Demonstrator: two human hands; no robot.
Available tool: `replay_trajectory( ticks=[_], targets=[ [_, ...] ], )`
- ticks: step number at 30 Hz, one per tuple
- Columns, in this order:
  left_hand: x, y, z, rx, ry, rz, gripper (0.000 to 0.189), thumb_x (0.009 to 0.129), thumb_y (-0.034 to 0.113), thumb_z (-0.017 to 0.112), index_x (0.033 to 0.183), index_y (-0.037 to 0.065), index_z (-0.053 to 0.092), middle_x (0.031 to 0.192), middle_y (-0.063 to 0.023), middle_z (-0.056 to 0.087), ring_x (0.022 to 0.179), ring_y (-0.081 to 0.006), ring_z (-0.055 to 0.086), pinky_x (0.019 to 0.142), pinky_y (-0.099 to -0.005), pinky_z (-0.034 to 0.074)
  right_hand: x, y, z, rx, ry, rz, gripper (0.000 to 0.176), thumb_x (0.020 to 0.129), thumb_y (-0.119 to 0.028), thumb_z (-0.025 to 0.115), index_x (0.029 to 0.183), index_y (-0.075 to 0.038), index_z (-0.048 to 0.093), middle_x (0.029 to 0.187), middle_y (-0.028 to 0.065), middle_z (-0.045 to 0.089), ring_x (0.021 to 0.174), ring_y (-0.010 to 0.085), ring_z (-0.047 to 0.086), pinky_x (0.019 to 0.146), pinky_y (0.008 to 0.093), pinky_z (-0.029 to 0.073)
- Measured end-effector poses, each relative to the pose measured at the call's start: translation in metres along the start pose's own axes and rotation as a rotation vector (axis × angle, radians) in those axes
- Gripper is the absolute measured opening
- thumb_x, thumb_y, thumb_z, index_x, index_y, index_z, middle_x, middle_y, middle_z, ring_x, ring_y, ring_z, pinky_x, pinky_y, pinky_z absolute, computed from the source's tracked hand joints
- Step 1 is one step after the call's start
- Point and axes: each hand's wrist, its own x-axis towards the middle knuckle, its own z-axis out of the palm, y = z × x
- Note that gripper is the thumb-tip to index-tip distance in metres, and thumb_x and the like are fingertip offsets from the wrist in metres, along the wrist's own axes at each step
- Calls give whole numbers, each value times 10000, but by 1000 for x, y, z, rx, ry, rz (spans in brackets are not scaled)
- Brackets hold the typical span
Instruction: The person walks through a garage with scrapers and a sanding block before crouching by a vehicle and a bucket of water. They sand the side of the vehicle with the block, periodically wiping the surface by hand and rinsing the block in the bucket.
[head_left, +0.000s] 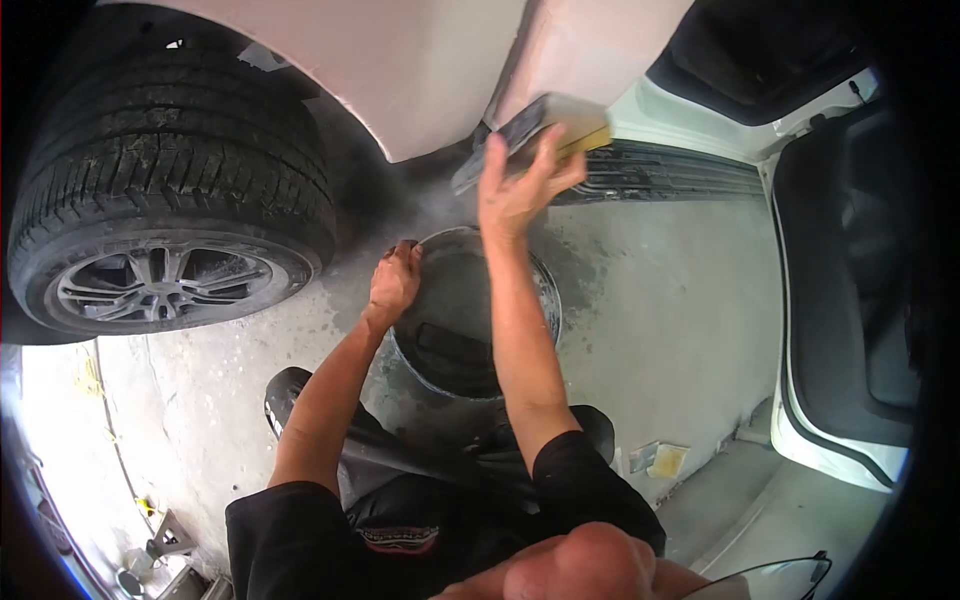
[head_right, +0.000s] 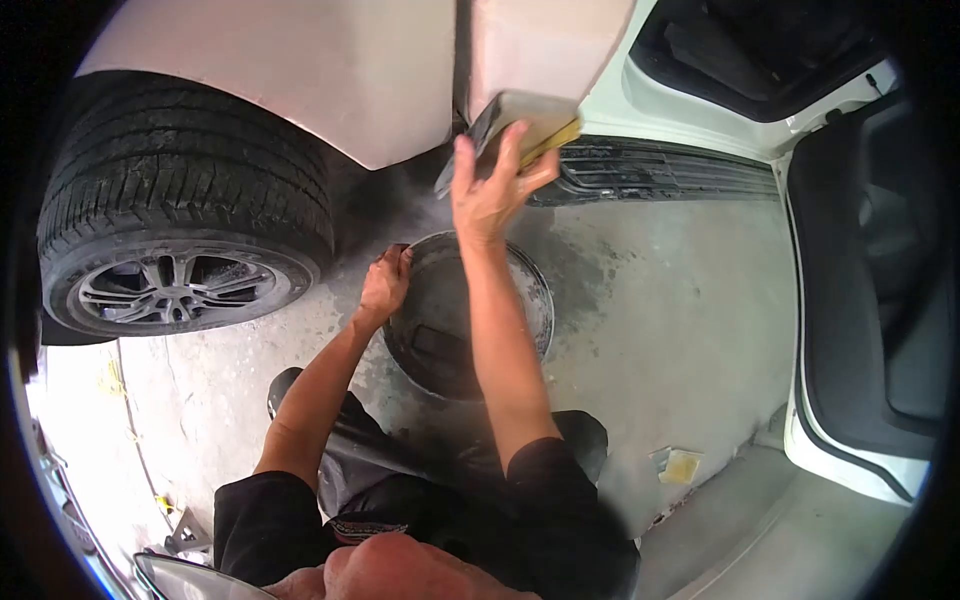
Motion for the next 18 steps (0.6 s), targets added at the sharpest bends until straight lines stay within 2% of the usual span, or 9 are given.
replay_trajectory(
  ticks=[3,6,7,9,13,16,17,18],
  targets=[
    [-1,3,-2,85,24,11,294,1025,304,491,1121,52,611,984,-287,660,965,-504,606,826,-557,484,-54,-3,4,5,-125,157,796,875,-268,759,1510,-81,317,1307,341,325,1200,518,388,975,590,392],
    [-1,3,-2,143,-35,-51,334,1024,330,472,1173,61,602,1056,-283,661,1024,-486,610,875,-541,484,-81,-8,-1,150,-251,437,792,872,-268,762,1508,-82,328,1311,347,321,1199,525,382,974,600,389],
    [-2,2,-1,127,-20,-30,336,1026,332,469,1164,56,604,1051,-284,661,1023,-487,608,875,-542,480,-85,-7,-3,146,-245,456,788,875,-270,761,1510,-82,335,1326,350,314,1209,522,382,970,599,393],
    [0,-2,-1,86,-2,28,343,1031,334,461,1144,45,608,1042,-287,659,1020,-488,606,875,-544,473,-78,-1,-1,154,-164,330,776,878,-273,760,1508,-82,348,1340,357,304,1220,525,381,976,591,395],
    [-2,5,-6,57,-65,-8,363,1048,336,426,1137,32,603,1041,-304,644,1040,-500,586,854,-549,465,-43,10,1,132,-20,149,748,877,-277,764,1494,-86,386,1364,363,288,1239,527,380,973,587,414],
    [-1,5,-3,-13,-36,74,371,1060,340,405,1138,25,586,1006,-326,626,1049,-509,568,816,-545,459,-37,14,16,123,19,135,732,876,-282,766,1487,-96,409,1371,367,282,1247,526,378,955,595,430],
    [0,5,-2,-7,-36,83,379,1060,345,401,1152,26,582,1016,-329,622,1059,-511,562,822,-544,457,-39,14,18,57,25,96,760,872,-257,776,1496,-49,392,1342,324,308,1221,472,393,955,542,423],
    [2,5,-3,-1,-38,94,386,1061,351,397,1167,27,579,1025,-332,618,1070,-514,555,827,-544,455,-46,16,24,47,41,92,759,875,-250,772,1499,-52,389,1343,323,308,1223,474,392,957,540,422]
  ],
)
